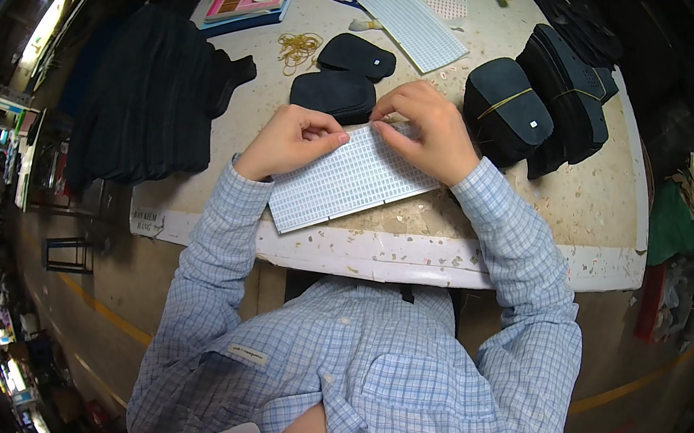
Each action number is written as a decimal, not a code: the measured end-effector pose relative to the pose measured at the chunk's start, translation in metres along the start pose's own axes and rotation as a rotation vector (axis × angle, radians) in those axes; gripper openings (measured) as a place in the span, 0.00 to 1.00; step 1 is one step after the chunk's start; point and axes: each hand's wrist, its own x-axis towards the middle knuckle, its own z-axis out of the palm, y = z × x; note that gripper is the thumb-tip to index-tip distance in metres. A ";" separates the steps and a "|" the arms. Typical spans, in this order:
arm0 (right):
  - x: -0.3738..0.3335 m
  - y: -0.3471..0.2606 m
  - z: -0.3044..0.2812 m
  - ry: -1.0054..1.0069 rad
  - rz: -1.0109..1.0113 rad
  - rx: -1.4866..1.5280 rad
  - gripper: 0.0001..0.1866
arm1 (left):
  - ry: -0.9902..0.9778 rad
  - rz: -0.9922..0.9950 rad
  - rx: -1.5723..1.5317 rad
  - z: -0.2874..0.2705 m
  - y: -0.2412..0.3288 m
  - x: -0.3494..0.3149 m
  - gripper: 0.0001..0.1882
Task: The person assembles small black pouches by hand, repeatedly picking up pouches, inserting small white labels, and stacking them. The person also handles a larger black item, possibly a glove or sleeve, and places it on the table.
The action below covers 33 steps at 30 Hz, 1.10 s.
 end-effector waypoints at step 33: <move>-0.006 -0.018 0.020 -0.016 0.164 0.434 0.36 | -0.132 -0.070 -0.040 0.008 -0.010 0.002 0.12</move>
